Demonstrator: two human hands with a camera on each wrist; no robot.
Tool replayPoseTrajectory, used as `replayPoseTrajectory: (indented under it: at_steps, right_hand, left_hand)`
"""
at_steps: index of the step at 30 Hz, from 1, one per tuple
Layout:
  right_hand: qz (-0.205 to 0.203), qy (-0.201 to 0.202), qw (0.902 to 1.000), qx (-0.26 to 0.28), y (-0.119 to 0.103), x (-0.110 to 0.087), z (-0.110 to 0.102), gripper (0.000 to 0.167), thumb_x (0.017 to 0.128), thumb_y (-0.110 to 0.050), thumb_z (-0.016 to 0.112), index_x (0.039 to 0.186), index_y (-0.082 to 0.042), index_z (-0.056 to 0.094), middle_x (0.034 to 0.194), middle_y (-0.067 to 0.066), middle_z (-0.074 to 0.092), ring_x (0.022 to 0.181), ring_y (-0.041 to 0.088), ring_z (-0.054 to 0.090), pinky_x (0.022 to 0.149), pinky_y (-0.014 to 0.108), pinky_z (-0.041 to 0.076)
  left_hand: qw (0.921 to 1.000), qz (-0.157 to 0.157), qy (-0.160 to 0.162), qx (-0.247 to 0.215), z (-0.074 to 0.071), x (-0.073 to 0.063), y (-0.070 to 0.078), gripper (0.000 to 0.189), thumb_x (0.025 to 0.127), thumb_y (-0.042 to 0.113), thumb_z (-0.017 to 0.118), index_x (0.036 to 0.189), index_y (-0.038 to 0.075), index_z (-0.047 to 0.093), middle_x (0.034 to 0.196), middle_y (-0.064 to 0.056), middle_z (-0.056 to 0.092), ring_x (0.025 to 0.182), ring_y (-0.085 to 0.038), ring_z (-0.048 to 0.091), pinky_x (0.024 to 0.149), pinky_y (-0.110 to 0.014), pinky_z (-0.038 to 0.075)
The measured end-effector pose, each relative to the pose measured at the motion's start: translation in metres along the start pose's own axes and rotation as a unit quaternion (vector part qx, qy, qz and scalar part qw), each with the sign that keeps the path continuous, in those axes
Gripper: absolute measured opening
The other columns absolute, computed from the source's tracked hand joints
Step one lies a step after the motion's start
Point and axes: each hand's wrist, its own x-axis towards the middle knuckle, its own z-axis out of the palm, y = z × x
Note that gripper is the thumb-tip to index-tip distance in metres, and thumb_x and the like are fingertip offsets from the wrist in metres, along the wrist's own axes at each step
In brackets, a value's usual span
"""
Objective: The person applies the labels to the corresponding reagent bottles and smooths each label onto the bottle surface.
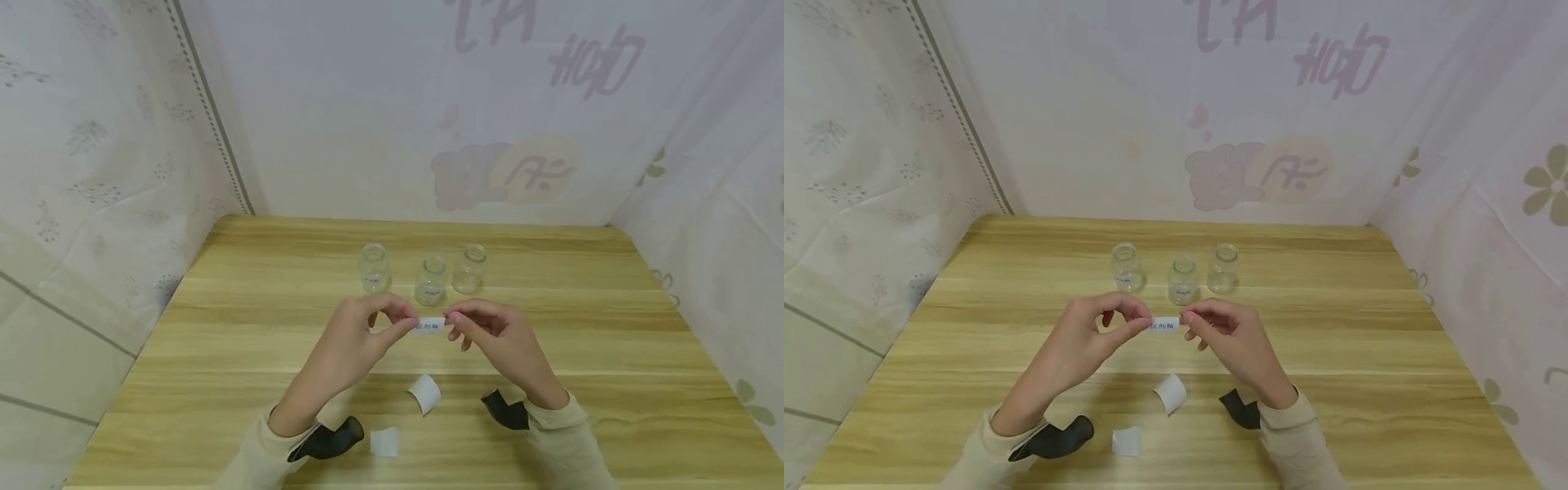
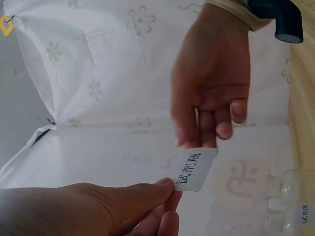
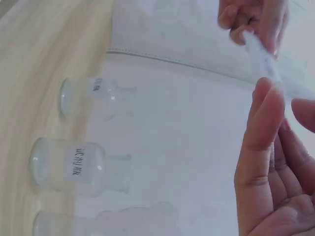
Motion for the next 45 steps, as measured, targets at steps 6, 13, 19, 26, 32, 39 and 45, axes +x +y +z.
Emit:
replayPoseTrajectory:
  at_steps: [6, 13, 19, 26, 32, 39, 45]
  right_hand:
    - [-0.055, 0.011, 0.9984, 0.009, -0.009, -0.002, 0.003, 0.010, 0.095, 0.005, 0.070, 0.104, 0.002, 0.074, 0.087, 0.003, 0.075, 0.073, 0.015, 0.071, 0.062, 0.030, 0.058]
    - [-0.077, 0.042, 0.9960, -0.014, -0.007, -0.003, 0.002, 0.011, 0.093, 0.007, 0.072, 0.099, -0.001, 0.076, 0.084, 0.000, 0.074, 0.069, 0.015, 0.066, 0.062, 0.027, 0.056]
    - [-0.102, 0.075, 0.9918, -0.016, -0.006, -0.003, 0.001, 0.013, 0.092, 0.009, 0.072, 0.100, -0.001, 0.077, 0.084, 0.005, 0.072, 0.067, 0.013, 0.063, 0.063, 0.025, 0.055]
    - [-0.111, 0.093, 0.9895, -0.009, -0.009, -0.004, 0.000, 0.014, 0.092, 0.010, 0.071, 0.099, 0.000, 0.076, 0.083, 0.009, 0.071, 0.065, 0.013, 0.062, 0.063, 0.024, 0.055]
    - [-0.122, 0.091, 0.9882, -0.010, -0.011, -0.001, -0.005, 0.017, 0.090, 0.013, 0.072, 0.099, 0.000, 0.077, 0.088, 0.005, 0.073, 0.068, 0.013, 0.063, 0.063, 0.023, 0.055]
    - [-0.075, 0.145, 0.9855, -0.045, 0.000, 0.014, -0.028, 0.007, 0.090, -0.001, 0.079, 0.097, -0.003, 0.078, 0.090, 0.012, 0.074, 0.072, 0.015, 0.067, 0.065, 0.025, 0.056]
    - [0.016, 0.159, 0.9857, -0.053, 0.052, 0.031, -0.049, 0.015, 0.089, -0.011, 0.083, 0.097, 0.000, 0.077, 0.088, 0.008, 0.074, 0.071, 0.013, 0.065, 0.062, 0.023, 0.054]
  left_hand:
    - [0.9999, -0.002, 0.011, -0.006, 0.003, 0.001, -0.001, 0.006, 0.095, 0.019, 0.078, 0.094, 0.013, 0.076, 0.084, 0.014, 0.070, 0.075, -0.008, 0.057, 0.071, -0.040, 0.044]
    - [0.9997, 0.012, 0.020, -0.003, 0.008, 0.002, -0.003, 0.002, 0.094, 0.016, 0.078, 0.096, 0.014, 0.078, 0.084, 0.012, 0.071, 0.075, -0.007, 0.058, 0.072, -0.038, 0.045]
    - [0.9986, -0.009, 0.052, -0.006, 0.010, 0.003, -0.004, 0.012, 0.091, 0.014, 0.081, 0.103, 0.014, 0.082, 0.087, 0.011, 0.074, 0.083, -0.006, 0.063, 0.077, -0.036, 0.045]
    - [0.9982, -0.013, 0.053, -0.026, 0.015, 0.004, -0.005, 0.007, 0.089, 0.016, 0.084, 0.096, 0.016, 0.084, 0.093, 0.009, 0.078, 0.087, -0.010, 0.065, 0.073, -0.032, 0.044]
    - [0.9982, -0.013, 0.047, -0.034, 0.024, 0.010, -0.005, 0.006, 0.091, 0.022, 0.082, 0.092, 0.016, 0.082, 0.091, 0.011, 0.077, 0.086, -0.009, 0.063, 0.074, -0.034, 0.045]
    - [0.9947, 0.005, 0.061, -0.083, 0.059, 0.045, -0.020, 0.007, 0.096, 0.021, 0.077, 0.096, 0.013, 0.076, 0.088, 0.007, 0.075, 0.077, -0.009, 0.061, 0.070, -0.031, 0.046]
    - [0.9921, -0.054, 0.030, -0.109, 0.102, 0.080, -0.053, 0.009, 0.099, 0.015, 0.073, 0.095, 0.006, 0.073, 0.093, -0.004, 0.077, 0.082, -0.012, 0.067, 0.074, -0.026, 0.054]
